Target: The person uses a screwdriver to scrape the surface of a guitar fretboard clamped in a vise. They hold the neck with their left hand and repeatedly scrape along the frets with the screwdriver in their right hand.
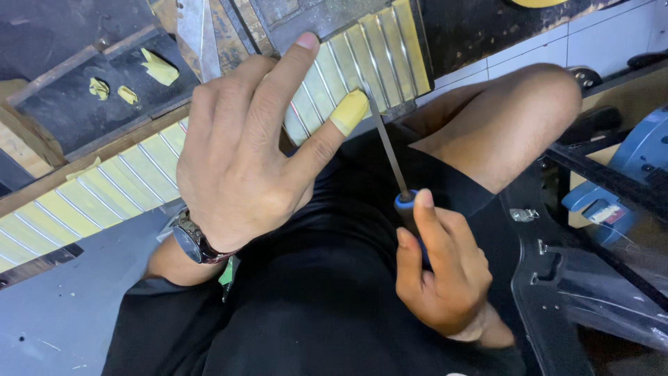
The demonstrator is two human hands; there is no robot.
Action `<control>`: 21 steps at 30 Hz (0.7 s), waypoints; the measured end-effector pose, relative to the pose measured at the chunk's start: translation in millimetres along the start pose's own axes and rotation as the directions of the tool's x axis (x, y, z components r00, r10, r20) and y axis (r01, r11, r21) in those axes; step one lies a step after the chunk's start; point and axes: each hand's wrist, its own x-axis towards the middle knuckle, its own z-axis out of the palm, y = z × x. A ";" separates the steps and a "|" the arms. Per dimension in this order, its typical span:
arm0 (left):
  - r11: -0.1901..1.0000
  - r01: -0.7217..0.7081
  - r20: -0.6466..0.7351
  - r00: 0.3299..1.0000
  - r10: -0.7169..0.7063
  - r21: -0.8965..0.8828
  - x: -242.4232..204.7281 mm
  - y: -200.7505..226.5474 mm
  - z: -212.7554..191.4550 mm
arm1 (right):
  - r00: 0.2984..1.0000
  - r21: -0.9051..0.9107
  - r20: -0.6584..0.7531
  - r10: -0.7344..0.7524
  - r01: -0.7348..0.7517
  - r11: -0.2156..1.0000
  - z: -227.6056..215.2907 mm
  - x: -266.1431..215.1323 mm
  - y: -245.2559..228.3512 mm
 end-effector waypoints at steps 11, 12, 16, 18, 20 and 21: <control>1.000 -0.008 -0.024 1.000 0.008 -0.014 -1.4 0.7 -0.4 | 1.000 0.082 0.015 0.011 -0.012 0.997 1.0 14.5 -6.3; 1.000 -0.009 -0.026 1.000 0.008 -0.008 -1.1 0.0 -0.3 | 0.999 0.102 -0.005 0.041 -0.040 0.994 2.6 -0.5 -1.5; 0.999 -0.039 -0.036 0.999 0.039 0.001 -2.5 -2.7 1.7 | 1.000 0.015 -0.019 0.020 -0.019 1.000 1.3 1.4 -1.3; 0.995 -0.098 -0.048 0.994 0.099 0.027 -1.5 -0.7 0.4 | 1.000 -0.024 -0.005 -0.012 0.011 1.000 0.1 31.5 -12.3; 0.987 -0.149 -0.058 0.987 0.152 0.059 -0.4 1.1 -2.3 | 0.999 -0.056 0.016 -0.047 0.047 0.997 1.0 47.3 -17.1; 0.981 -0.175 -0.062 0.982 0.180 0.079 -0.7 1.2 -3.7 | 1.000 -0.013 0.008 -0.027 0.028 1.000 3.5 47.5 -16.7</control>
